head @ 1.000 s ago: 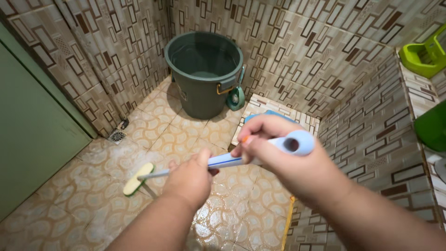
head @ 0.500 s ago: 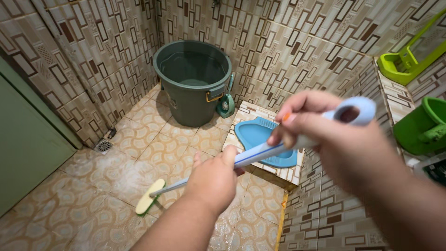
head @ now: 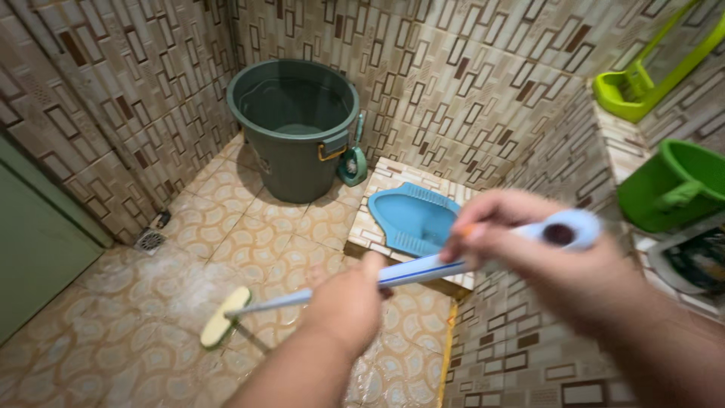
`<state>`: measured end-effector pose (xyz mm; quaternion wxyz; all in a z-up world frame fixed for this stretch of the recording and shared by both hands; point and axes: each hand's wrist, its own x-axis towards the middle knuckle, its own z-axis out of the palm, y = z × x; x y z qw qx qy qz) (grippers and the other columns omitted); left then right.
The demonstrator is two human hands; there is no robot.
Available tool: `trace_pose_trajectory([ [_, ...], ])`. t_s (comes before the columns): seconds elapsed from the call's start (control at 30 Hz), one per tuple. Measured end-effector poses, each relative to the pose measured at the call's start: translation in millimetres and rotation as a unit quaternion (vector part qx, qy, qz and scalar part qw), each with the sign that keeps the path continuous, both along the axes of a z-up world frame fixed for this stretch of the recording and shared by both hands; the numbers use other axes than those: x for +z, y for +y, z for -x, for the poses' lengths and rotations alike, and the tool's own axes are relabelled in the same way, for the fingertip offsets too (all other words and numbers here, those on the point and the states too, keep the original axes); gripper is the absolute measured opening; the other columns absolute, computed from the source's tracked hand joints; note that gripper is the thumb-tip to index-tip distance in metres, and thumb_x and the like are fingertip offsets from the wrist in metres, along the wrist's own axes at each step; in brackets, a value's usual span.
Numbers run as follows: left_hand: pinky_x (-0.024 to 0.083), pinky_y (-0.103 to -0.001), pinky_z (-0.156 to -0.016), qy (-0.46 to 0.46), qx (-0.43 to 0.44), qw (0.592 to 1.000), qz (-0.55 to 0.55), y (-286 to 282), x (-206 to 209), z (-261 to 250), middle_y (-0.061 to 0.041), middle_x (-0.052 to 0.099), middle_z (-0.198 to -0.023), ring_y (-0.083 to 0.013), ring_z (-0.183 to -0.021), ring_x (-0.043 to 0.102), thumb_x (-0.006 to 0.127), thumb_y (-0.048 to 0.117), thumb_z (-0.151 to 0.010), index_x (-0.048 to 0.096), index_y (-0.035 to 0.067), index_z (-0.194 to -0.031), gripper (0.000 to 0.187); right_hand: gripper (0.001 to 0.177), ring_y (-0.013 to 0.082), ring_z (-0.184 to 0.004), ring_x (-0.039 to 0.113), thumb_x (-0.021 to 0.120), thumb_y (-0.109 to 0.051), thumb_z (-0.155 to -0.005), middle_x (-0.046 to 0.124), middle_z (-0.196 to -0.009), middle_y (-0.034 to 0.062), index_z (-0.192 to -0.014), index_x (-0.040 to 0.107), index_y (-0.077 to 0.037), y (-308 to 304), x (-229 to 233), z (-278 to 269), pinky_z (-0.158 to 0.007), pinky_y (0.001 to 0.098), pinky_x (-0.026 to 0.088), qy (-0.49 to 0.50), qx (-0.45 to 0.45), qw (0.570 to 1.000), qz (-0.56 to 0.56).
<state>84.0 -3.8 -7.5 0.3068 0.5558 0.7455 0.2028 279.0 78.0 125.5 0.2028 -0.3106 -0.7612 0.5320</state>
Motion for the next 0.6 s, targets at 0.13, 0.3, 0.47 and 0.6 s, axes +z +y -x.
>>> trace_pose_trajectory([
  [0.13, 0.011, -0.065, -0.123, 0.023, -0.095, 0.994, -0.039, 22, 30, -43, 0.000, 0.075, -0.103, -0.0283, -0.103, 0.070, 0.049, 0.013, -0.098, 0.053, 0.017, -0.113, 0.017, 0.016, 0.0292, -0.094, 0.072, 0.067, -0.012, -0.095, 0.069, -0.084, 0.0131, -0.099, 0.069, 0.004, 20, 38, -47, -0.086, 0.0439, 0.054, 0.061, -0.066, 0.995, 0.052],
  [0.3, 0.021, -0.063, -0.116, -0.001, -0.107, 0.994, -0.023, 12, 16, -40, 0.001, 0.076, -0.105, -0.0286, -0.103, 0.069, 0.052, 0.014, -0.095, 0.054, 0.020, -0.113, 0.019, 0.018, 0.0243, -0.086, 0.069, 0.071, -0.014, -0.092, 0.071, -0.083, 0.0111, -0.096, 0.069, 0.004, -3, 14, -50, -0.082, 0.0387, 0.055, 0.043, -0.071, 0.996, 0.046],
  [0.47, 0.022, -0.060, -0.122, 0.060, -0.019, 0.993, 0.095, -21, -13, -7, -0.002, 0.070, -0.118, -0.0255, -0.118, 0.063, 0.056, 0.023, -0.098, 0.057, 0.026, -0.110, 0.012, 0.017, 0.0113, -0.084, 0.066, 0.068, -0.019, -0.090, 0.074, -0.088, 0.0034, -0.097, 0.073, -0.005, -59, -44, -8, -0.076, 0.0290, 0.052, 0.015, -0.086, 0.994, 0.059],
  [0.6, 0.023, -0.060, -0.121, 0.061, 0.000, 0.992, 0.110, -26, -2, -5, -0.001, 0.068, -0.121, -0.0234, -0.124, 0.060, 0.057, 0.027, -0.098, 0.055, 0.027, -0.114, 0.017, 0.016, 0.0110, -0.085, 0.067, 0.068, -0.019, -0.090, 0.073, -0.087, 0.0027, -0.099, 0.072, -0.006, -71, -30, 1, -0.076, 0.0290, 0.052, 0.008, -0.048, 0.995, 0.082],
])
